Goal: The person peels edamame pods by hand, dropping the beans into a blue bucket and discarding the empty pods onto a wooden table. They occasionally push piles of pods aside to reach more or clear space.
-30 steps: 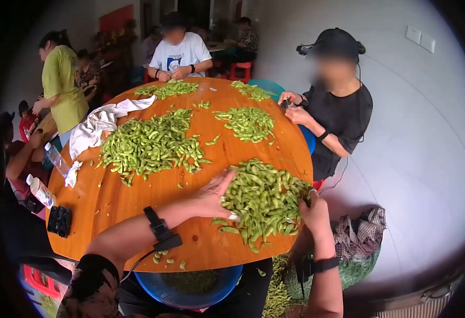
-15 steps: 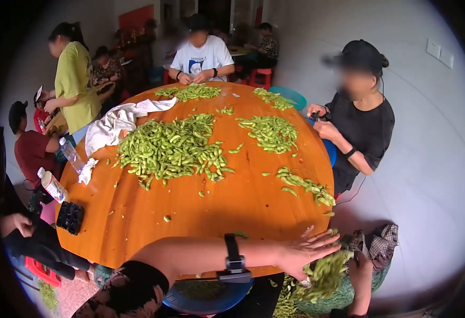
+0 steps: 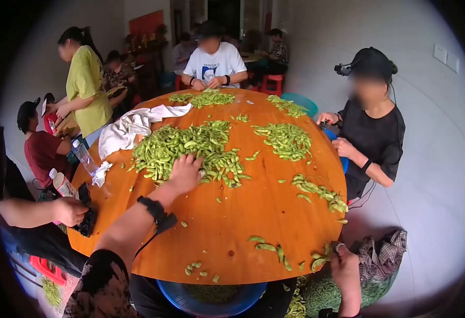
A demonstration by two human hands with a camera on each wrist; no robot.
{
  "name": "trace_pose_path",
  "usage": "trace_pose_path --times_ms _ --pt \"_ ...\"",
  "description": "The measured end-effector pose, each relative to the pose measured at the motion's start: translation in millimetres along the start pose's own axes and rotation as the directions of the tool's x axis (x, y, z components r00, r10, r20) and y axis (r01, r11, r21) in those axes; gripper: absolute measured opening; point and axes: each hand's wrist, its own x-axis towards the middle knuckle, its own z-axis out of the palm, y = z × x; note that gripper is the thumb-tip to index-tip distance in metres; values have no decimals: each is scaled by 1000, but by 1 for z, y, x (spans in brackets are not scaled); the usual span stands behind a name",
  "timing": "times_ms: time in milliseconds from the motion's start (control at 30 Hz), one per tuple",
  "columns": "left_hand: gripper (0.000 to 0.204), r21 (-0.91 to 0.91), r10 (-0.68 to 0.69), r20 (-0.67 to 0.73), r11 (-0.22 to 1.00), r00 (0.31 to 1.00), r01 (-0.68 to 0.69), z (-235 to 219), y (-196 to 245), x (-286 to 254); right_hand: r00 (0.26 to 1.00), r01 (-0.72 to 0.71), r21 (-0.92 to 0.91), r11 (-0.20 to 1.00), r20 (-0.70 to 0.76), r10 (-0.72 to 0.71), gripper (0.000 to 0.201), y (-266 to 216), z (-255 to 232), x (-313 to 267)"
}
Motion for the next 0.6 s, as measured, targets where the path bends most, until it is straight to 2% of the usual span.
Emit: trace_pose_path --times_ms 33,67,100,167,200,233,267,300,333,367,433,467,533,567,600 --pt "59 58 -33 75 998 997 29 -9 17 -14 997 71 57 996 -1 -71 9 -6 6 1" --pt "60 117 -72 148 992 986 55 -15 28 -30 995 31 23 999 98 -33 12 -13 7 2" --pt "60 116 -74 149 992 986 57 -16 32 -49 989 -40 97 994 147 25 14 -35 11 3" --pt "57 54 190 -15 980 982 -189 -17 38 -77 987 48 73 996 150 -59 17 -46 25 7" --pt "57 54 191 -15 980 981 -190 -23 37 -81 975 9 70 997 220 -25 18 -65 24 10" --pt "51 -143 229 -71 961 971 -237 -29 35 -84 976 8 70 998 218 -23 18 -70 32 12" --pt "46 -332 255 -135 899 958 -286 -32 32 -84 968 106 84 991 220 -123 18 -71 41 16" --pt "46 -334 257 -135 898 957 -288 -31 23 -75 950 204 97 974 221 -221 19 -76 49 19" --pt "40 -291 140 -231 934 963 -206 -29 9 -55 946 69 175 982 301 -120 18 -93 51 20" --pt "34 -256 25 -329 960 944 -115 -24 -6 -34 946 70 174 982 302 -121 18 -101 57 23" --pt "18 -206 -94 -338 978 936 24 -2 -38 14 905 146 162 976 376 -197 20 -113 67 32" --pt "18 -211 -92 -339 977 936 19 2 -44 27 912 141 192 971 356 -202 16 -114 73 32" --pt "16 -252 -180 -172 958 969 133 10 -50 44 907 167 188 968 356 -225 16 -115 78 34" --pt "16 -258 -178 -169 957 970 130 16 -50 49 898 198 190 962 359 -256 15 -115 79 35" --pt "18 -248 -114 -129 965 985 79 17 -48 51 898 194 186 963 362 -250 15 -114 79 36"
